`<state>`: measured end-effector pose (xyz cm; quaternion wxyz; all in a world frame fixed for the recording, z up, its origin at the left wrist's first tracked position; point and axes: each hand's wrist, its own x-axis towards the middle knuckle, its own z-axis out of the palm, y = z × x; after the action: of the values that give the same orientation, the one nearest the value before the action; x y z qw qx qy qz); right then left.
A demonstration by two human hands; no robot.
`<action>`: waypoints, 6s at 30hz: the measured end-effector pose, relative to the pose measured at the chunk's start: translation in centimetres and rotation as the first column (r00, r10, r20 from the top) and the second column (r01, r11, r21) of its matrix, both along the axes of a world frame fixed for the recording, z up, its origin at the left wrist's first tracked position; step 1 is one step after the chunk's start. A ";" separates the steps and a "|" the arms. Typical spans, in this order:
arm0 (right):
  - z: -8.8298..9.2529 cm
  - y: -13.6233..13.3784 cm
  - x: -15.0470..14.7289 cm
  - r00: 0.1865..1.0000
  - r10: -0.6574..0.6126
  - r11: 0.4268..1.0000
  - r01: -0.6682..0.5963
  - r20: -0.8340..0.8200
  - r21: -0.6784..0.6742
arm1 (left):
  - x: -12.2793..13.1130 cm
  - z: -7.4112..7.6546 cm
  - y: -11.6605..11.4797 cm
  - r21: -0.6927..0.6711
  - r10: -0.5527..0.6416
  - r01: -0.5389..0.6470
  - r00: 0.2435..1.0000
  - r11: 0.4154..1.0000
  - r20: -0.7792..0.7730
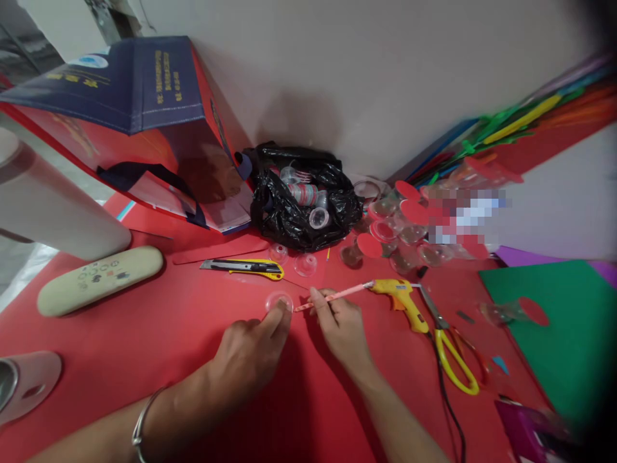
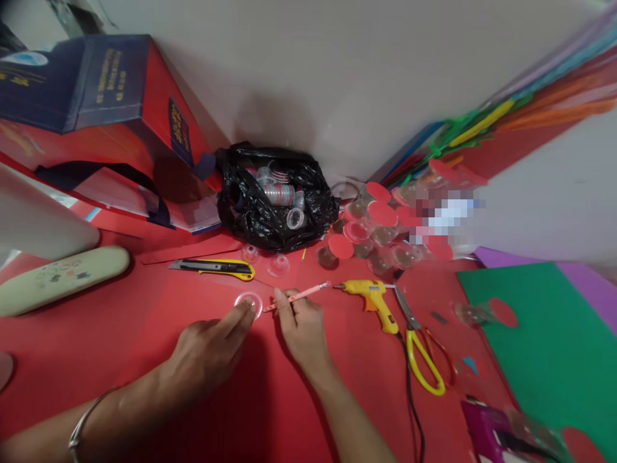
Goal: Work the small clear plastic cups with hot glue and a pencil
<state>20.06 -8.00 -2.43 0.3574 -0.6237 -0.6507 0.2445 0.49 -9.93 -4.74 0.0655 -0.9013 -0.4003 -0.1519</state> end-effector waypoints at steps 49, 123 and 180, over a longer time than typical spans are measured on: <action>-3.2 -3.9 -1.3 0.618 -0.349 0.928 0.333 -0.705 -0.167 | -2.6 2.1 2.7 -0.401 0.181 -0.026 0.917 0.916 0.356; -2.9 4.2 0.1 0.662 -0.145 0.952 0.296 -0.735 0.080 | -1.1 0.9 1.2 -0.539 0.261 0.206 0.701 0.817 0.663; -3.3 4.3 0.4 0.777 -0.151 0.978 0.207 -0.611 0.021 | -0.5 0.0 3.3 -0.036 -0.122 0.145 0.923 0.989 0.365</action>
<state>20.48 -3.71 -5.70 0.5953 -0.5554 -0.4496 0.3674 0.04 -6.60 -4.75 -0.0479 -0.8846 -0.3477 -0.3070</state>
